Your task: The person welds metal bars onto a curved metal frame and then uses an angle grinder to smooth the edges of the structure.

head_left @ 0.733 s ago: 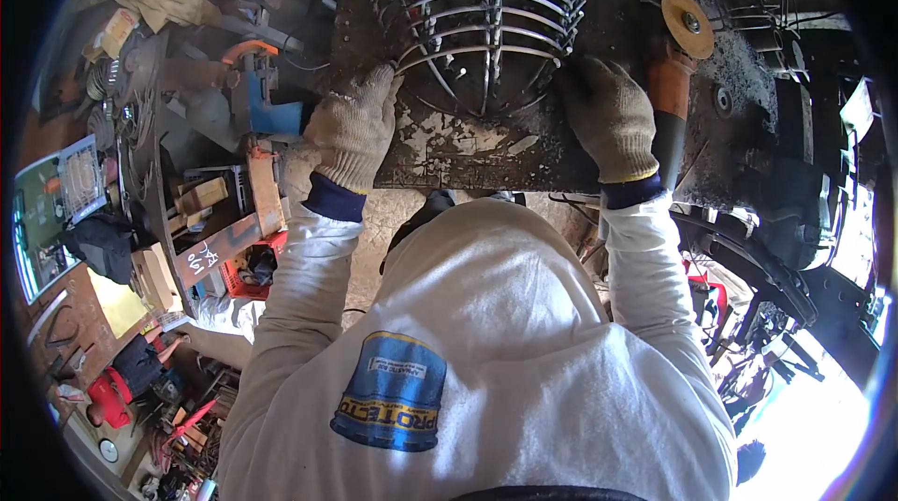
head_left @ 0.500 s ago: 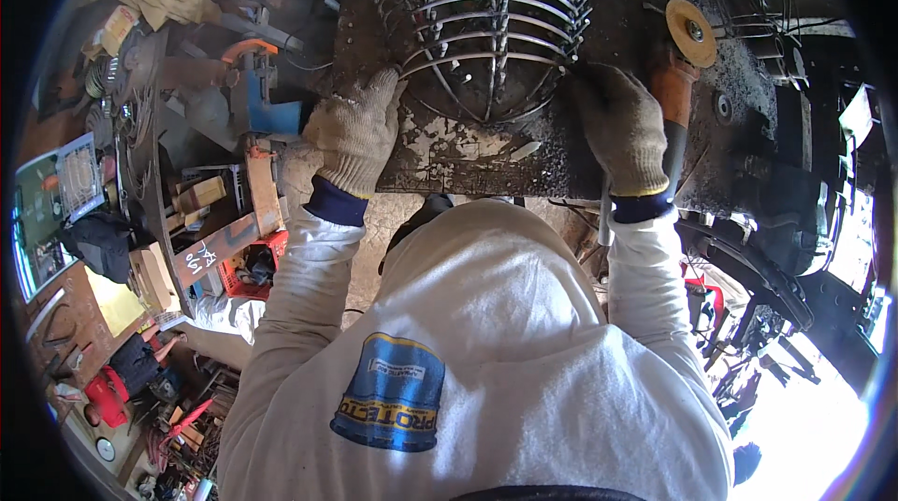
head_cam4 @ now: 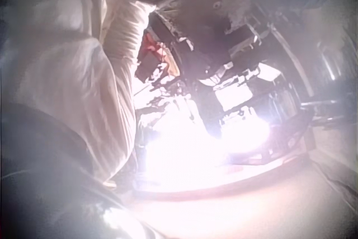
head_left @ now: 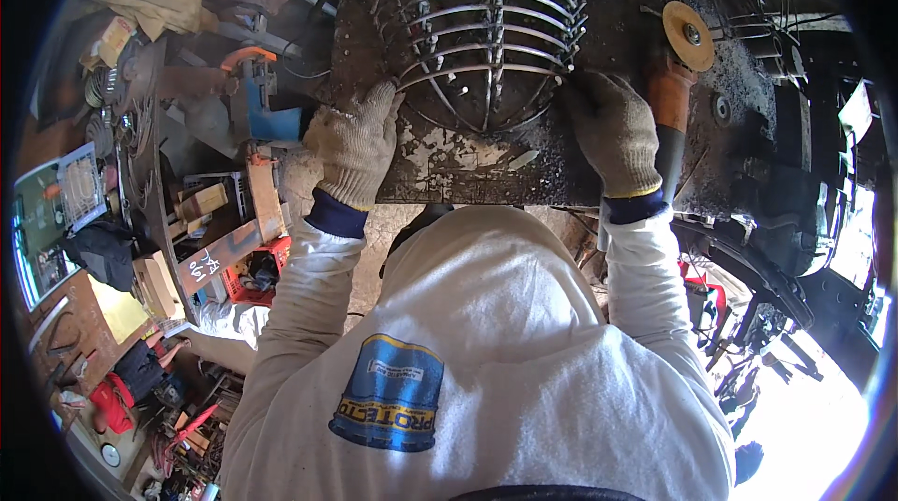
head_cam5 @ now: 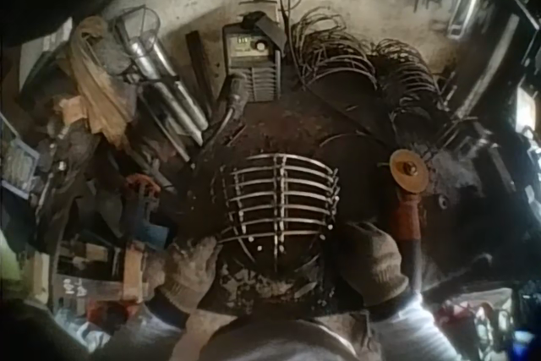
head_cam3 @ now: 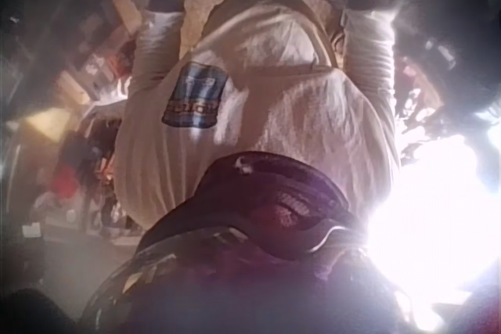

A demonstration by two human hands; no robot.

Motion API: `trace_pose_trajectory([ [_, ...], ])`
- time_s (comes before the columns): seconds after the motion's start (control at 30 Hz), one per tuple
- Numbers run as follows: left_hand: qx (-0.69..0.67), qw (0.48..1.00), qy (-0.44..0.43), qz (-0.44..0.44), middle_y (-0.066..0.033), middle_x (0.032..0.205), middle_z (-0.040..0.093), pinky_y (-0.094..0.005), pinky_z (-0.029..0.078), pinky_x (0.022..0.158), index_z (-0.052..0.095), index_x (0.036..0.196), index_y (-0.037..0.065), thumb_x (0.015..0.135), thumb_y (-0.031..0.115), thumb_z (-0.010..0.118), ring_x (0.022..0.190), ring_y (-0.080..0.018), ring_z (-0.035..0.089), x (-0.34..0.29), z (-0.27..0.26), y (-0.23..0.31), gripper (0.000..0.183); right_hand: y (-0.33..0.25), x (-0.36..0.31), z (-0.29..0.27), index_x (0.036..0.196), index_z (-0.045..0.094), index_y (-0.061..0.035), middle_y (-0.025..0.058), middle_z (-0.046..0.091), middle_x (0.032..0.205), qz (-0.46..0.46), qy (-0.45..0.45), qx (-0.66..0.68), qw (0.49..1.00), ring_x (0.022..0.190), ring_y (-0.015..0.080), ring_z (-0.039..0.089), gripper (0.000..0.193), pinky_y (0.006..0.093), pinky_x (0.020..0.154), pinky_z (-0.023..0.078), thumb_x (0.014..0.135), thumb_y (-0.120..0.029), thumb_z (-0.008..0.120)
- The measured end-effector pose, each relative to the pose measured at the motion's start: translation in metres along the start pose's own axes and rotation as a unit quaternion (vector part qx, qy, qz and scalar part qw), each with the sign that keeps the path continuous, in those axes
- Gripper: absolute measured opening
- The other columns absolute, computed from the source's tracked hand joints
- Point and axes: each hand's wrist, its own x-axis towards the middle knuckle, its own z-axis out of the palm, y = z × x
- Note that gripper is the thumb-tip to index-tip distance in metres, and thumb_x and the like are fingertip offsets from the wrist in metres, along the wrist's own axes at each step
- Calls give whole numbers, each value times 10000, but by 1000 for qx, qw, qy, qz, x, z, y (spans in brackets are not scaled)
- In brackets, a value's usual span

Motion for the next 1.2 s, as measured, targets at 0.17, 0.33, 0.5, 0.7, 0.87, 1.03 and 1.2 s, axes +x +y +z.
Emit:
trace_pose_trajectory([
  [0.17, -20, 1000, 16, 4, -200, 1013, 716, -472, 578, 750, 692, 1080, 82, 914, 142, 711, 897, -419, 690, 3, -3, 2, 178, 0, -3, -17, 1063, 746, -85, 146, 731, 1042, 25, 5, 32, 999, 971, 370, 691, 250, 448, 836, 551, 945, -287, 660],
  [0.33, -35, 999, 20, 5, -196, 1067, 718, -474, 581, 798, 698, 1129, 91, 900, 130, 720, 956, -421, 689, 6, -3, 3, 233, 9, -15, -34, 1064, 748, -70, 160, 742, 1001, 66, 27, 74, 995, 959, 361, 709, 217, 421, 833, 556, 932, -231, 686],
  [0.5, -17, 1000, -3, 2, -192, 1122, 690, -487, 558, 844, 686, 1203, 129, 859, 145, 716, 995, -410, 680, -6, 4, -6, 346, 11, -27, -48, 1113, 753, -53, 115, 770, 969, 101, 47, 99, 989, 858, 163, 719, 210, 317, 788, 553, 936, -157, 709],
  [0.7, -62, 998, -13, -22, -213, 1108, 706, -488, 561, 852, 688, 1111, 41, 882, 68, 698, 1004, -428, 675, 2, -2, 4, 230, 11, -39, -60, 1082, 761, -43, 143, 768, 983, 140, 51, 141, 979, 864, 209, 747, 198, 336, 777, 563, 931, -163, 716],
  [0.87, -50, 998, -24, -7, -231, 1135, 689, -496, 561, 856, 673, 1147, 44, 883, 52, 671, 998, -443, 671, 3, -5, 4, 264, 19, -53, -62, 1099, 754, -35, 118, 754, 931, 166, 62, 192, 965, 825, 166, 728, 199, 328, 751, 563, 933, -133, 702],
  [1.03, -21, 999, -30, 9, -244, 1133, 682, -506, 565, 826, 659, 1207, 59, 890, 64, 650, 966, -461, 667, -8, -2, -3, 316, 25, -67, -70, 1088, 747, -27, 113, 740, 902, 168, 84, 215, 958, 779, 161, 709, 190, 327, 715, 554, 927, -116, 698],
  [1.2, 33, 999, -6, 25, -235, 1031, 704, -509, 554, 725, 694, 1176, 85, 915, 122, 656, 878, -436, 677, -6, 0, -5, 267, 35, -84, -79, 1076, 751, -38, 95, 726, 891, 157, 123, 211, 957, 767, 147, 685, 180, 310, 699, 539, 908, -71, 694],
])
